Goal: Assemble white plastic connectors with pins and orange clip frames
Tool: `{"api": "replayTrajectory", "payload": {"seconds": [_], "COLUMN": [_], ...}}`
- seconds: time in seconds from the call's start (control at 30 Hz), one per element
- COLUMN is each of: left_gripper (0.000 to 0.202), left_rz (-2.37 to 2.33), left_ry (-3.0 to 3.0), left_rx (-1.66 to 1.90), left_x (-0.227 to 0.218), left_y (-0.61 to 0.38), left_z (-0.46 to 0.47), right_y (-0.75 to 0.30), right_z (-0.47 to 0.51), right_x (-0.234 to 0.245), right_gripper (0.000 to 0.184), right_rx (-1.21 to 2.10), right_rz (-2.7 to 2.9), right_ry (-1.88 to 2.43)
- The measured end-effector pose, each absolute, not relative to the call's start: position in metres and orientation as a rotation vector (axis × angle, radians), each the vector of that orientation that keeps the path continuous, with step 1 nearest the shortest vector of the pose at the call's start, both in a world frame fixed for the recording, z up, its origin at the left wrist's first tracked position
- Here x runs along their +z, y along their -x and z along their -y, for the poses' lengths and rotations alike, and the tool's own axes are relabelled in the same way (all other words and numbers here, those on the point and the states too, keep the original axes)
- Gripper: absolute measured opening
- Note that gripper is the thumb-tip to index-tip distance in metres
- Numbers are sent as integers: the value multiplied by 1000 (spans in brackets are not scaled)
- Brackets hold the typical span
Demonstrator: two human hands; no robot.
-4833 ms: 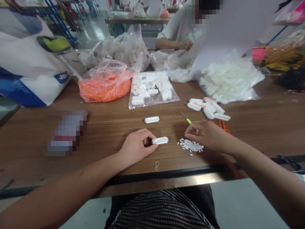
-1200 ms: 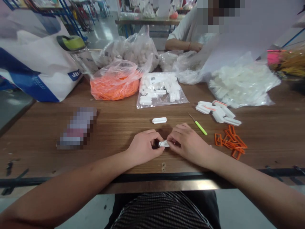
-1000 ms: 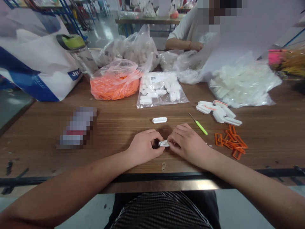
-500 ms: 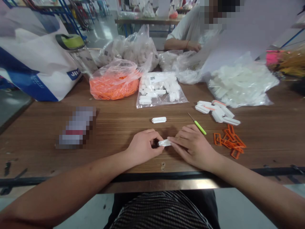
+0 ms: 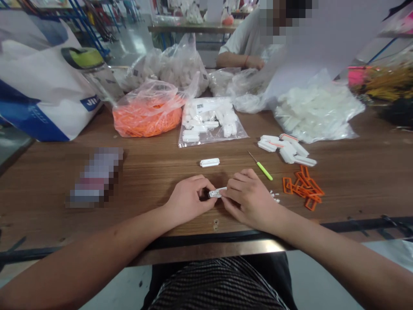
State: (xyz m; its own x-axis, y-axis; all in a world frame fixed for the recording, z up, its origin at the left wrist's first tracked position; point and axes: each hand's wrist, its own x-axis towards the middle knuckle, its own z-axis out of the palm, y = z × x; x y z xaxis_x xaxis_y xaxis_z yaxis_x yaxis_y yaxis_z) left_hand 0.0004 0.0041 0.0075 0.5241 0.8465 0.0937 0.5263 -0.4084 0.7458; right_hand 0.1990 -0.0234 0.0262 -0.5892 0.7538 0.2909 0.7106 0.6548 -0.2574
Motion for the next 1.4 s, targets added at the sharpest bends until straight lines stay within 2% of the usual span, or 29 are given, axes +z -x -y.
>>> {"api": "replayTrajectory", "payload": {"seconds": [0.13,0.27,0.47,0.6,0.77,1.03,1.2,1.4], "left_gripper": [7,6,5,5,5,5,5,5], "left_rz": [-1118,-1109,-1109,-1104,-1102,-1094,-1092,-1088], "left_ry": [-2100,-2108,-2117,-2128,-2143,-2123,-2107,-2136], "left_rx": [615,622,619,624,623,627,629,640], "left_x": [7,7,7,8,8,7,8,8], "left_y": [0,0,0,0,1,1,1,0], "left_z": [-5,-5,-5,-6,-5,-5,-5,-6], "right_y": [-217,-257,-288,-281,-266,-258,-269,-278], "right_z": [19,13,14,14,9,9,3,1], "right_x": [31,38,35,29,33,35,34,31], "right_gripper": [21,18,24,19,21,23,24,18], "right_rx": [479,483,719,714,687,408,536,557], "right_rz": [2365,2190,2290,2306,2330,2472,2255,2324], "right_ry": [1204,1468,1725,1709,1723,1761,1930,1657]}}
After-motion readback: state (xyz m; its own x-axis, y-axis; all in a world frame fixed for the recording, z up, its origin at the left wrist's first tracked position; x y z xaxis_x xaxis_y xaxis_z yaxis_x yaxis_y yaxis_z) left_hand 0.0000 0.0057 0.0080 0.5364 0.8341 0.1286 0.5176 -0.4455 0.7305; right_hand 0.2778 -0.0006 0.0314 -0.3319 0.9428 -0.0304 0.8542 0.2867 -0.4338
